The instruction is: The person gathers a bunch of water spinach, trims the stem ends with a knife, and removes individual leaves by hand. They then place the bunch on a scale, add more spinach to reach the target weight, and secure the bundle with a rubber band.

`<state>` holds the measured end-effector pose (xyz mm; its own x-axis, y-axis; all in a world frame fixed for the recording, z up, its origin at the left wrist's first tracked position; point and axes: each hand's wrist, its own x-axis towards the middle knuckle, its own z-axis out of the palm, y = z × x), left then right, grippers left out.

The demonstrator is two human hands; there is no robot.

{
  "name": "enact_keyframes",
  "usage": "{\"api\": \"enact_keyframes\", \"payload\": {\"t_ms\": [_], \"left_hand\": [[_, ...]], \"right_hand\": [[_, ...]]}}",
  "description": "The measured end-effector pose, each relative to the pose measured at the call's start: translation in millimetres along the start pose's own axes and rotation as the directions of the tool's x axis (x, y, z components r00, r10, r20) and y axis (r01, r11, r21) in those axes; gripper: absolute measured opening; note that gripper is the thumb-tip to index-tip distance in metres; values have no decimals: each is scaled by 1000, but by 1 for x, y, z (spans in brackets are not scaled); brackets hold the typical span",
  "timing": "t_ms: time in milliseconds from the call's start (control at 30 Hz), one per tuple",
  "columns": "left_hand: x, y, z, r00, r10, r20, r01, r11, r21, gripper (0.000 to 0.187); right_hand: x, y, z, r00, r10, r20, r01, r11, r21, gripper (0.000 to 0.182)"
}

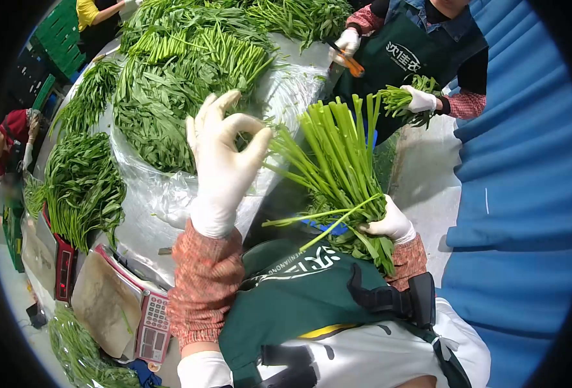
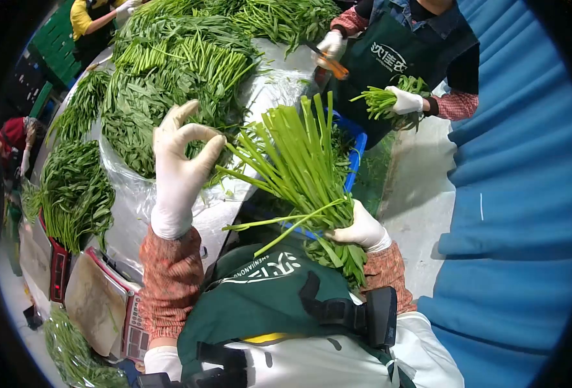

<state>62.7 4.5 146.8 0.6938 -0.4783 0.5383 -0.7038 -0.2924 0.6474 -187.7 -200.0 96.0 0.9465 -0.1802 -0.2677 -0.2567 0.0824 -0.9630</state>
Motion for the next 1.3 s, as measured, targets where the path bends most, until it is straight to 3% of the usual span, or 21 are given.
{"api": "enact_keyframes", "payload": {"t_ms": [67,133,267,333,367,500,600,633,700,733,800,833,867,933,1000,1067,1133,1167,1200,1267,1300], "left_hand": [[-2,36,-5,989,126,-78,-112,980,163,18],[-4,57,-12,982,188,1,-183,958,218,29],[-14,40,22,979,127,157,-152,976,159,44],[-19,32,33,970,100,220,-123,988,90,43],[-20,32,36,974,61,218,-74,996,54,33],[-22,21,45,994,25,108,-17,997,-77,11],[-12,15,39,1000,8,5,-7,982,-189,11],[-5,11,35,995,-13,-102,-15,963,-270,11],[9,2,15,976,-149,-160,44,850,-524,5],[13,-7,7,958,-202,-202,60,833,-550,6],[16,-17,-13,951,-251,-178,129,850,-511,16],[15,-26,-16,955,-116,-273,95,991,-89,25],[15,-29,-13,952,56,-301,57,935,351,36],[7,-18,-8,957,81,-279,118,768,629,56],[-1,-11,-4,979,114,-170,-71,968,240,55],[-10,-14,6,983,-49,174,96,958,-271,46],[-18,0,21,985,-92,147,127,960,-249,45],[-18,6,24,997,73,10,-73,996,58,54],[-18,17,19,995,93,20,-95,969,228,60],[-18,18,17,956,281,83,-293,916,275,66],[-17,19,15,947,245,208,-302,902,308,65]], "right_hand": [[2,0,4,999,-9,-39,8,1000,-19,69],[4,-1,5,999,-25,-47,25,1000,-9,75],[3,-5,8,999,-32,-24,33,999,28,81],[0,-2,5,999,-30,18,29,998,61,78],[0,4,1,999,-27,44,28,999,-16,75],[-1,5,3,997,24,67,-26,999,28,67],[-5,8,-1,1000,18,24,-19,999,47,90],[-5,10,-5,998,27,51,-29,999,32,96],[-9,16,-7,1000,27,-5,-27,1000,-12,94],[-11,19,-9,999,26,-35,-27,999,-33,93],[-11,21,-13,999,-2,-52,-2,998,-68,81],[-12,23,-13,995,-54,-81,53,998,-16,70],[-13,26,-13,988,-108,-113,112,993,31,59],[-15,20,-9,984,-44,-174,67,990,126,56],[-16,19,-9,978,11,-210,19,990,141,55],[-14,15,-6,980,-29,-196,45,996,78,57],[-12,11,-2,985,-63,-160,70,997,37,58],[-12,8,0,988,-81,-135,85,996,26,58],[-11,5,2,989,-99,-110,102,995,17,59],[-11,-1,7,994,-46,-102,48,999,15,62],[-12,-4,9,995,-18,-98,20,1000,14,64]]}}
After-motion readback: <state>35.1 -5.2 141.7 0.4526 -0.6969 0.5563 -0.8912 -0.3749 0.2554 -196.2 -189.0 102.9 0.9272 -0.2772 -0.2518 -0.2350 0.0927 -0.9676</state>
